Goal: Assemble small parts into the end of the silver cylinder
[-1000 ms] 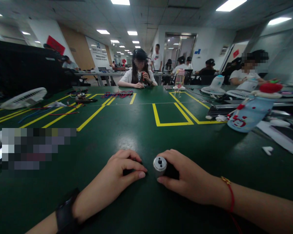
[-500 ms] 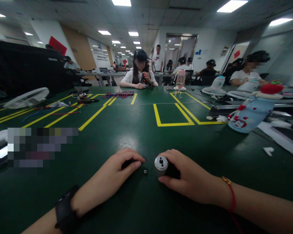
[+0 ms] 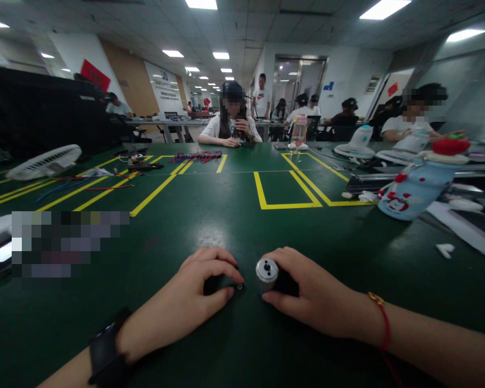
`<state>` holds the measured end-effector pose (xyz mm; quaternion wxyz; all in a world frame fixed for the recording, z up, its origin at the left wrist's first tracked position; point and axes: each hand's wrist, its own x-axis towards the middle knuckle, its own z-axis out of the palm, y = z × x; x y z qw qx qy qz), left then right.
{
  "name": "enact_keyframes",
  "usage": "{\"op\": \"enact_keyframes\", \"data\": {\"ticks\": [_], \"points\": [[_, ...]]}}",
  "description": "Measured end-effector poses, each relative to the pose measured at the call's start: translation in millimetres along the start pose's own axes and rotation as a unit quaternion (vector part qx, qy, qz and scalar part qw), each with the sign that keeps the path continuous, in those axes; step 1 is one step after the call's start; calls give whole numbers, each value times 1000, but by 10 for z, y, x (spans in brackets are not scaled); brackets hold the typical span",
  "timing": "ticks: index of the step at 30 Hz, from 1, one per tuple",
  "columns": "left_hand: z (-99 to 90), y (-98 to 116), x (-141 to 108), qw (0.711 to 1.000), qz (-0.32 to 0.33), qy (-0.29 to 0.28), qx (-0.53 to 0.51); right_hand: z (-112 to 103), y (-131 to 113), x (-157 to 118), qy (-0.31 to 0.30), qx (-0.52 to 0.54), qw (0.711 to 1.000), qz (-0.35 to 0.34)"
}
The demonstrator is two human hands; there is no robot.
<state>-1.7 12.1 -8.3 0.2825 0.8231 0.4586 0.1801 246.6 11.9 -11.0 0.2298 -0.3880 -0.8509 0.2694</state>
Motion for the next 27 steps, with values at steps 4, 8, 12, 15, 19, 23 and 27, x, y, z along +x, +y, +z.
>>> {"op": "enact_keyframes", "data": {"ticks": [4, 8, 12, 15, 19, 23, 27], "points": [[-3, -7, 2, 1000, 5, 1, 3, -4, -9, 7, -3, 1, 1000, -2], [-3, -7, -1, 1000, 4, 1, 7, -5, -20, 10, -5, 3, 1000, 1], [17, -8, 13, 1000, 11, 9, 19, -4, -17, 3, -6, 3, 1000, 0], [31, -7, 32, 1000, 14, 16, 22, 1, -9, -7, -5, 2, 1000, 2], [8, 30, 68, 999, 29, 30, -27, 7, -5, -5, -6, -1, 1000, 3], [-60, 155, 118, 993, 41, 80, -75, 0, -7, 16, -7, -5, 1000, -2], [-98, 348, 179, 987, 72, 115, -84, 0, 8, 25, -7, -1, 1000, -11]]}}
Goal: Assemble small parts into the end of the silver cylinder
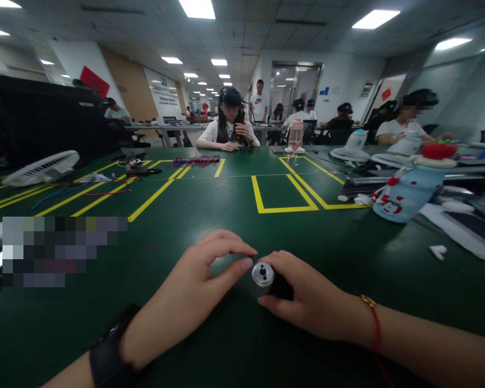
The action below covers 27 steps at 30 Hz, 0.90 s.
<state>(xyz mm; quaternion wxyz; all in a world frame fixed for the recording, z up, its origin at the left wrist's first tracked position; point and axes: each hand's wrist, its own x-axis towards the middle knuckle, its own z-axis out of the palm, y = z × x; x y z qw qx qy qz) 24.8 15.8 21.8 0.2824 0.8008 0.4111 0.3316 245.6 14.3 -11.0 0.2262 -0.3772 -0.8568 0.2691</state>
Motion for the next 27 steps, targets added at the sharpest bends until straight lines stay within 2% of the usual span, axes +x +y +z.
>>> {"op": "enact_keyframes", "data": {"ticks": [4, 14, 20, 23, 27], "points": [[68, 104, 71, 999, 30, -19, 19, 16, 21, -8, 6, -6, 1000, -9], [96, 50, 32, 999, 17, -40, 14, 29, 9, -13, 9, 3, 1000, -19], [42, 3, -46, 998, -49, -39, -13, 11, 0, -22, -3, 2, 1000, 6], [-19, -116, -86, 996, -86, -28, 5, -2, -13, -24, -7, 1, 1000, 17], [-81, -284, -127, 990, -128, -57, 20, -5, -20, -25, -2, 5, 1000, 15]]}}
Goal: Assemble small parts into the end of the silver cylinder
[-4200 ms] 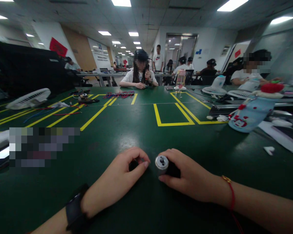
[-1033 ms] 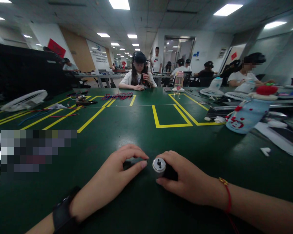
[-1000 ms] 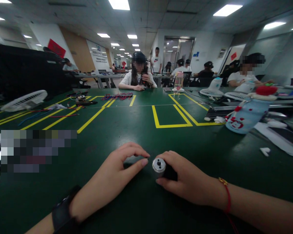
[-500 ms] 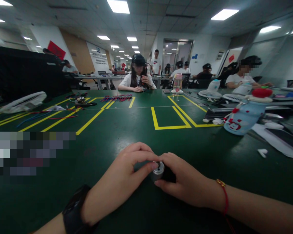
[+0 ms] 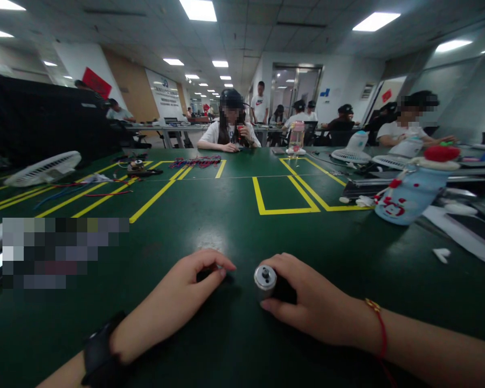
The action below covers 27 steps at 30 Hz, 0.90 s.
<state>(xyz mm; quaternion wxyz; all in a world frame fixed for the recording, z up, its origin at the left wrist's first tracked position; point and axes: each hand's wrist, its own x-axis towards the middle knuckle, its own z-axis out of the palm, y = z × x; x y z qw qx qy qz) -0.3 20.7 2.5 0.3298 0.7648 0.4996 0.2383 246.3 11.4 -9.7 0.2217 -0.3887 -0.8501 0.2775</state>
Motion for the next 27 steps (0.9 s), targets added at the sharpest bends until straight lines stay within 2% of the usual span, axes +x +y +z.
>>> {"op": "enact_keyframes", "data": {"ticks": [4, 14, 21, 24, 27], "points": [[8, -74, -16, 999, 35, -32, 11, 1, 7, 2, -3, 1, 1000, 11], [63, -48, -75, 993, 88, -43, 62, 0, 0, 6, 5, 2, 1000, -2], [98, 299, 8, 993, 111, 26, 21, 12, 11, 6, 7, 0, 1000, -12], [108, 420, 28, 992, 118, 29, 24, 24, 29, 3, 6, -6, 1000, -17], [133, 447, 59, 992, 123, 24, 18, 32, 37, 0, 9, -10, 1000, -23]]}}
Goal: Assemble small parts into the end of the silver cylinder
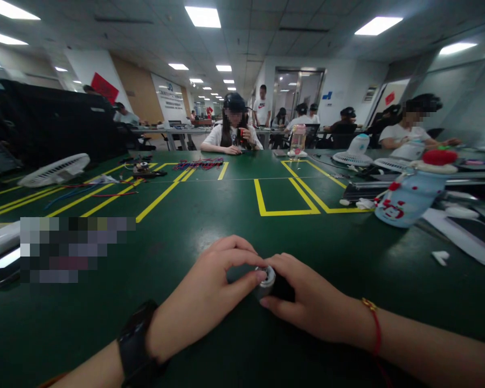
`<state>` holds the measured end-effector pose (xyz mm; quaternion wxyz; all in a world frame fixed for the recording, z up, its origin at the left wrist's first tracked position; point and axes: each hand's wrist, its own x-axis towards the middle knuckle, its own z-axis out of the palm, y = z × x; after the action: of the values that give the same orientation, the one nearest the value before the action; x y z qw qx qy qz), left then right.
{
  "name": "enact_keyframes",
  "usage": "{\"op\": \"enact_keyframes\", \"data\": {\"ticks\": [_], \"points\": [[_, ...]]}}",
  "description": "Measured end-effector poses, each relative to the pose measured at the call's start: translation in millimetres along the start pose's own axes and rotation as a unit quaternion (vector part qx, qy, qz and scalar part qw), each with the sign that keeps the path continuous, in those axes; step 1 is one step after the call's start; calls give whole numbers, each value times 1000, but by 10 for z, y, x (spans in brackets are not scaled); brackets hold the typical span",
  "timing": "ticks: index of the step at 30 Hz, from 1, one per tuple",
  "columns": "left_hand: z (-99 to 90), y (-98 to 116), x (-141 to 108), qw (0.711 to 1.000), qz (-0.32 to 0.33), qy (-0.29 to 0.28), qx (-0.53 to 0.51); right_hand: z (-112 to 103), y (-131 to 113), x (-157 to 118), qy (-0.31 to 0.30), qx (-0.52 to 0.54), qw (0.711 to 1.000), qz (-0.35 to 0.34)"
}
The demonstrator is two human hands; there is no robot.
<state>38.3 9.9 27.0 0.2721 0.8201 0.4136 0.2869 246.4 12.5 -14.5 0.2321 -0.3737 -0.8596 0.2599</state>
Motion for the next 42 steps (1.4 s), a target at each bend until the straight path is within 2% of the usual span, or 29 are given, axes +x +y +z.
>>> {"op": "enact_keyframes", "data": {"ticks": [5, 9, 13, 19, 37, 42], "points": [[19, -26, 39, 999, -7, 18, -33, -7, -13, 1, -2, 3, 1000, 1], [-80, -89, -6, 998, -13, 26, -47, -28, -30, 10, -5, 7, 1000, 9], [-143, -293, -126, 999, -27, -16, -14, -35, -46, 12, -3, 9, 1000, 15], [-26, -566, -231, 996, -21, -55, 61, -31, -62, 8, -5, 15, 999, 28], [-2, -599, -252, 993, -8, -60, 97, -33, -69, 17, -3, 9, 999, 34], [-17, -599, -253, 996, -12, -54, 74, -36, -58, 18, -6, 8, 999, 31]]}}
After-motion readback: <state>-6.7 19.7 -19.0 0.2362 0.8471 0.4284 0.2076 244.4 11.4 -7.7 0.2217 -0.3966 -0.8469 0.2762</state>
